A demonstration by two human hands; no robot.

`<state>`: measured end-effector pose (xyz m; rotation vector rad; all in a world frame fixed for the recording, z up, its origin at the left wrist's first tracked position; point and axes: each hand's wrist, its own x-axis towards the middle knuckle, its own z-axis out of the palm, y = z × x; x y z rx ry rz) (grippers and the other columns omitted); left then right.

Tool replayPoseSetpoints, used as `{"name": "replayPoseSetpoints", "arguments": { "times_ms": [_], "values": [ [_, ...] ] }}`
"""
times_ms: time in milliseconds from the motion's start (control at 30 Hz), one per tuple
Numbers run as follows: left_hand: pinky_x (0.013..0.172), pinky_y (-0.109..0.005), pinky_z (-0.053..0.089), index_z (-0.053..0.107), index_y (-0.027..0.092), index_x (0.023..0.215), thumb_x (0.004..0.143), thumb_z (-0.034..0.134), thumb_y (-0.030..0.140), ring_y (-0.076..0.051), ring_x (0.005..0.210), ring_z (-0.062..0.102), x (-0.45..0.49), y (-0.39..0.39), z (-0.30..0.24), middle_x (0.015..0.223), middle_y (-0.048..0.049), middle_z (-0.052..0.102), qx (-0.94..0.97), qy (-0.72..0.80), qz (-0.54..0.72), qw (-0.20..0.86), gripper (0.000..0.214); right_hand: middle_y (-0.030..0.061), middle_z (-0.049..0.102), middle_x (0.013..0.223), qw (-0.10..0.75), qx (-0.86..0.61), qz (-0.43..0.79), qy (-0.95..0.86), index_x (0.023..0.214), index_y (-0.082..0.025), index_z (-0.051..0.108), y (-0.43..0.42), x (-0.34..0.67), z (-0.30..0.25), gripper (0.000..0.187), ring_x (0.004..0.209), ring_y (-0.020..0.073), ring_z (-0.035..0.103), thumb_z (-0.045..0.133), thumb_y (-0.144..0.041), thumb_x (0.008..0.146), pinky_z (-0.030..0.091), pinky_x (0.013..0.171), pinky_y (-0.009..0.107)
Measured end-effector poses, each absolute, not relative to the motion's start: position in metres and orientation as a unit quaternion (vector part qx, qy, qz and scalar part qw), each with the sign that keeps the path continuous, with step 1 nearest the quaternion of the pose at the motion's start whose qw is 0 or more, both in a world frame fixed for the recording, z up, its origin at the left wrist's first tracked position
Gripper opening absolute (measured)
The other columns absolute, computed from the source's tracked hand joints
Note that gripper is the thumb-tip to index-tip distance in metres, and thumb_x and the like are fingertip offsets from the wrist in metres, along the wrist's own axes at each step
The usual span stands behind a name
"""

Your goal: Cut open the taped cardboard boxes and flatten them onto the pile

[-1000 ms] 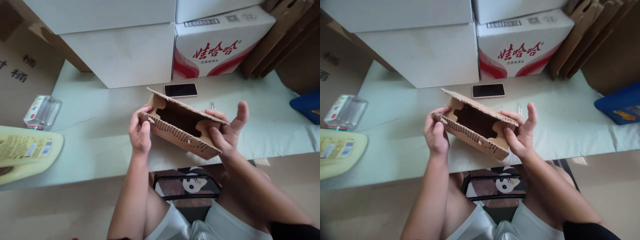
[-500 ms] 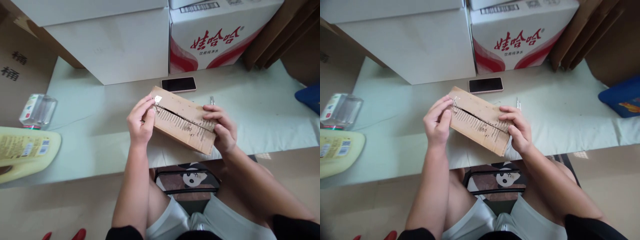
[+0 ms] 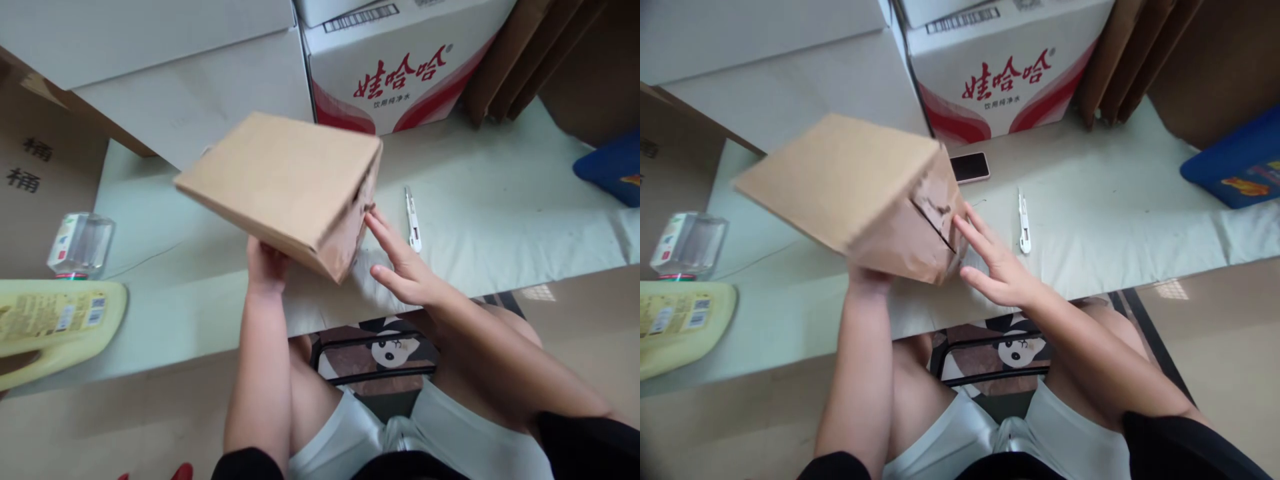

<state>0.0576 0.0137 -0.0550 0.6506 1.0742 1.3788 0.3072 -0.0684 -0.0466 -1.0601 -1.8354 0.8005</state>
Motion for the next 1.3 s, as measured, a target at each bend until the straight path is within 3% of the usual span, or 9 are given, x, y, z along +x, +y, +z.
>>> {"name": "replayPoseSetpoints", "arguments": {
  "times_ms": [200, 367, 467, 600, 700, 800, 933, 1133, 1300],
  "values": [
    [0.049, -0.031, 0.054, 0.075, 0.016, 0.104, 0.086, 0.047, 0.083, -0.027, 0.071, 0.074, 0.070, 0.003, -0.062, 0.083, -0.0159, 0.075, 0.273, 0.482, 0.419, 0.720, 0.075, 0.0014, 0.037, 0.168, 0.468, -0.438, 0.293, -0.710, 0.164, -0.039, 0.028, -0.067, 0.317, -0.046, 0.072, 0.155, 0.0278, 0.039, 0.055, -0.052, 0.098, 0.037, 0.128, 0.049],
    [0.031, -0.023, 0.033, 0.075, 0.018, 0.101, 0.075, 0.062, 0.084, -0.023, 0.047, 0.068, 0.057, -0.005, -0.062, 0.074, -0.0159, 0.075, 0.337, 0.431, 0.216, 0.809, 0.072, 0.0033, 0.061, 0.148, 0.515, -0.466, 0.312, -0.649, 0.148, -0.039, 0.052, -0.064, 0.331, -0.044, 0.057, 0.135, 0.0274, 0.060, 0.057, -0.060, 0.095, 0.052, 0.115, 0.048],
    [0.030, -0.021, 0.024, 0.074, 0.016, 0.090, 0.075, 0.080, 0.063, -0.023, 0.043, 0.067, 0.047, -0.004, -0.055, 0.063, -0.0123, 0.072, 0.379, 0.453, 0.106, 0.800, 0.049, 0.0049, 0.068, 0.139, 0.515, -0.498, 0.323, -0.619, 0.128, -0.036, 0.068, -0.062, 0.336, -0.043, 0.049, 0.130, 0.0294, 0.063, 0.062, -0.066, 0.090, 0.052, 0.113, 0.051],
    [0.041, -0.021, 0.041, 0.072, 0.017, 0.092, 0.082, 0.073, 0.044, -0.021, 0.058, 0.072, 0.037, 0.007, -0.049, 0.075, -0.0103, 0.075, 0.427, 0.610, 0.299, 0.596, 0.030, 0.0058, 0.069, 0.136, 0.510, -0.490, 0.359, -0.609, 0.119, -0.032, 0.073, -0.059, 0.332, -0.042, 0.044, 0.128, 0.0284, 0.064, 0.064, -0.064, 0.090, 0.050, 0.113, 0.051],
    [0.069, -0.032, 0.060, 0.065, 0.023, 0.117, 0.087, 0.060, 0.050, -0.026, 0.107, 0.074, 0.036, 0.009, -0.050, 0.123, -0.0124, 0.073, 0.482, 0.615, 0.480, 0.400, 0.041, 0.0066, 0.069, 0.134, 0.517, -0.470, 0.379, -0.607, 0.122, -0.030, 0.071, -0.058, 0.323, -0.041, 0.043, 0.127, 0.0262, 0.064, 0.061, -0.060, 0.094, 0.050, 0.113, 0.047],
    [0.103, -0.048, 0.056, 0.059, 0.026, 0.130, 0.094, 0.051, 0.056, -0.030, 0.145, 0.050, 0.046, 0.000, -0.042, 0.153, -0.0086, 0.054, 0.629, 0.513, 0.540, 0.222, 0.047, 0.0058, 0.069, 0.134, 0.526, -0.450, 0.385, -0.610, 0.121, -0.029, 0.070, -0.058, 0.317, -0.042, 0.038, 0.126, 0.0243, 0.064, 0.060, -0.056, 0.096, 0.051, 0.111, 0.044],
    [0.126, -0.055, 0.035, 0.065, 0.031, 0.124, 0.096, 0.053, 0.042, -0.026, 0.140, 0.054, 0.069, -0.022, -0.005, 0.137, -0.0014, 0.066, 0.753, 0.349, 0.547, 0.112, 0.032, 0.0052, 0.067, 0.136, 0.531, -0.438, 0.379, -0.618, 0.121, -0.030, 0.069, -0.060, 0.311, -0.043, 0.033, 0.130, 0.0231, 0.062, 0.061, -0.051, 0.098, 0.048, 0.114, 0.042],
    [0.124, -0.054, 0.034, 0.068, 0.023, 0.123, 0.088, 0.060, 0.021, -0.031, 0.138, 0.058, 0.089, -0.046, 0.036, 0.127, -0.0053, 0.074, 0.848, 0.395, 0.335, 0.117, 0.036, 0.0048, 0.069, 0.131, 0.525, -0.413, 0.375, -0.642, 0.123, -0.029, 0.067, -0.063, 0.305, -0.041, 0.028, 0.124, 0.0198, 0.065, 0.057, -0.044, 0.101, 0.051, 0.109, 0.037],
    [0.113, -0.049, 0.042, 0.071, 0.024, 0.102, 0.092, 0.061, 0.015, -0.025, 0.115, 0.071, 0.093, -0.044, 0.027, 0.102, -0.0011, 0.079, 0.853, 0.386, 0.334, 0.110, 0.017, 0.0060, 0.069, 0.131, 0.520, -0.418, 0.371, -0.646, 0.123, -0.027, 0.066, -0.064, 0.304, -0.040, 0.029, 0.124, 0.0205, 0.065, 0.056, -0.045, 0.101, 0.052, 0.109, 0.038]
  ]
}}
